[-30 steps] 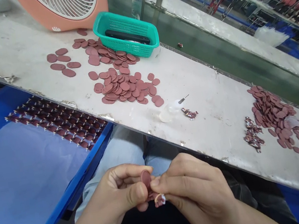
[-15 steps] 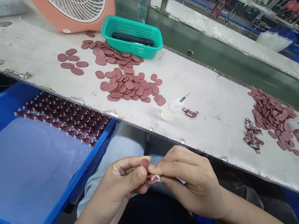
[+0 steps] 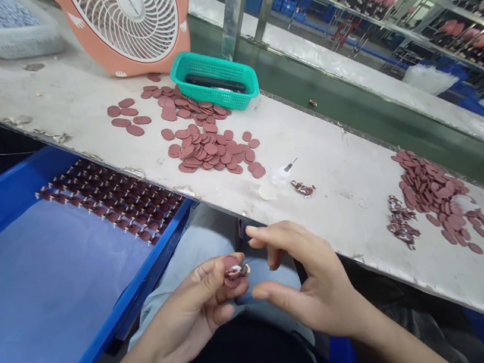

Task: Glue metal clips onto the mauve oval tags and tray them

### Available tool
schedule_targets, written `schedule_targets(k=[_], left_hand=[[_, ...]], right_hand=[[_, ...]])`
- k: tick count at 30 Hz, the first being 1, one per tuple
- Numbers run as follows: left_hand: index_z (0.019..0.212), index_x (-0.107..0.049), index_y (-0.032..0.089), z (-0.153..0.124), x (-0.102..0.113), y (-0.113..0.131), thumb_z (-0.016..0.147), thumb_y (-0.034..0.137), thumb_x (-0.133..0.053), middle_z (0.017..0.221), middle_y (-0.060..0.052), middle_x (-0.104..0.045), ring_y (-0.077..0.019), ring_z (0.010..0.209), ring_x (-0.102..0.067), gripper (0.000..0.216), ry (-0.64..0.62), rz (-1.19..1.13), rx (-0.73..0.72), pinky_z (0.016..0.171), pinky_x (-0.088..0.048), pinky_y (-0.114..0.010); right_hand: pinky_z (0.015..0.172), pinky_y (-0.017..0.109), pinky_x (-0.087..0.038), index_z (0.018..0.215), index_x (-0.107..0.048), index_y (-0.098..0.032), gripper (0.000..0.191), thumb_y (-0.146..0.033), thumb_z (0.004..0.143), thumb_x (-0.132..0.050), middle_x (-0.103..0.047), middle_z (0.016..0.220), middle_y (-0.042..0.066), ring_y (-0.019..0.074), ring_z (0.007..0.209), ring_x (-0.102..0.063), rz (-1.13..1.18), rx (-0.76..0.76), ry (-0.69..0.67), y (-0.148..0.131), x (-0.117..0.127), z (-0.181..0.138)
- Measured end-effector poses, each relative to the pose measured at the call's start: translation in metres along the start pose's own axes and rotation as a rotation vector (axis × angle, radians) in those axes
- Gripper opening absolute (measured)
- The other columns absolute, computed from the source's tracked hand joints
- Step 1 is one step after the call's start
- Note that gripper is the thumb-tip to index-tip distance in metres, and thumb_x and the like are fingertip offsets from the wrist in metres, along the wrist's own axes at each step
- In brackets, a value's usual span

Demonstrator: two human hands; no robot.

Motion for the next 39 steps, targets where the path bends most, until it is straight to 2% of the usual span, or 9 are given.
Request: schedule_targets(k=[4,11,20,26,29,34,37,39], left_hand=[[0.074,-0.081,0.017,0.002,0.002,0.001,0.046,0.033,-0.101,0.066,0.001,-0.074,-0.0102,0.062,-0.073,0.038,-0.012,-0.049,0.02,0.041,-0.051,-0.01],[0.076,-0.08,0.018,0.006,0.004,0.008,0.058,0.035,-0.096,0.077,-0.003,-0.079,-0.0112,0.069,-0.074,0.029,-0.092,-0.029,-0.011,0.043,-0.05,-0.01],[0.082,-0.081,0.017,0.007,0.012,0.011,0.058,0.024,-0.097,0.068,-0.001,-0.077,-0.011,0.059,-0.072,0.03,-0.044,-0.065,-0.038,0.044,-0.051,-0.009],[0.085,-0.081,0.016,0.01,0.018,0.011,0.071,0.017,-0.09,0.065,-0.002,-0.075,-0.0103,0.057,-0.071,0.016,0.018,-0.043,-0.058,0.046,-0.053,-0.009],[0.083,-0.082,0.016,0.01,0.019,0.01,0.07,0.022,-0.091,0.064,-0.001,-0.074,-0.0097,0.056,-0.069,0.017,0.024,-0.037,-0.064,0.045,-0.052,-0.009],[0.084,-0.083,0.018,0.008,0.012,0.017,0.057,0.034,-0.097,0.069,-0.001,-0.076,-0.0093,0.062,-0.069,0.035,0.0,0.001,-0.059,0.045,-0.05,-0.008],[0.092,-0.083,0.018,0.009,0.007,0.023,0.057,0.047,-0.094,0.087,-0.007,-0.079,-0.0151,0.076,-0.073,0.047,-0.032,0.067,-0.065,0.044,-0.05,-0.011],[0.097,-0.082,0.02,0.011,0.009,0.029,0.056,0.053,-0.092,0.1,-0.009,-0.078,-0.018,0.081,-0.073,0.054,0.002,0.105,-0.148,0.045,-0.053,-0.014]], right_hand=[[0.071,0.023,-0.054,0.123,-0.069,-0.02,0.03,-0.02,0.093,-0.07,-0.069,0.098,0.004,0.0104,0.074,-0.061,0.031,-0.046,-0.017,0.005,-0.006,0.002],[0.064,0.021,-0.053,0.117,-0.073,-0.022,0.024,-0.022,0.093,-0.07,-0.069,0.087,0.002,0.0098,0.069,-0.06,0.079,-0.114,-0.061,0.008,-0.017,0.011],[0.06,0.022,-0.05,0.11,-0.078,-0.021,0.019,-0.02,0.094,-0.068,-0.071,0.08,0.003,0.0113,0.066,-0.06,0.087,-0.124,-0.067,0.01,-0.023,0.016],[0.061,0.021,-0.049,0.101,-0.079,-0.019,0.012,-0.018,0.093,-0.07,-0.07,0.077,0.002,0.0103,0.066,-0.061,0.107,-0.129,-0.066,0.012,-0.025,0.017],[0.061,0.02,-0.05,0.098,-0.08,-0.019,0.011,-0.019,0.093,-0.07,-0.07,0.076,0.002,0.0101,0.064,-0.06,0.114,-0.131,-0.064,0.012,-0.025,0.018],[0.059,0.02,-0.05,0.102,-0.079,-0.02,0.014,-0.018,0.091,-0.071,-0.07,0.076,0.001,0.0094,0.062,-0.059,0.123,-0.093,-0.052,0.012,-0.022,0.02],[0.058,0.021,-0.053,0.107,-0.077,-0.02,0.018,-0.018,0.09,-0.071,-0.071,0.079,0.002,0.01,0.063,-0.061,0.091,-0.018,0.05,0.009,-0.016,0.021],[0.058,0.022,-0.055,0.109,-0.075,-0.018,0.02,-0.016,0.09,-0.07,-0.07,0.081,0.004,0.0115,0.065,-0.063,-0.018,0.051,0.158,0.006,-0.013,0.019]])
Point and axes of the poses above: each hand's wrist, its own z-axis towards the middle knuckle, its own x-axis out of the back of the hand, y = z × x, the point moved 7 cm from there along z, towards the middle knuckle
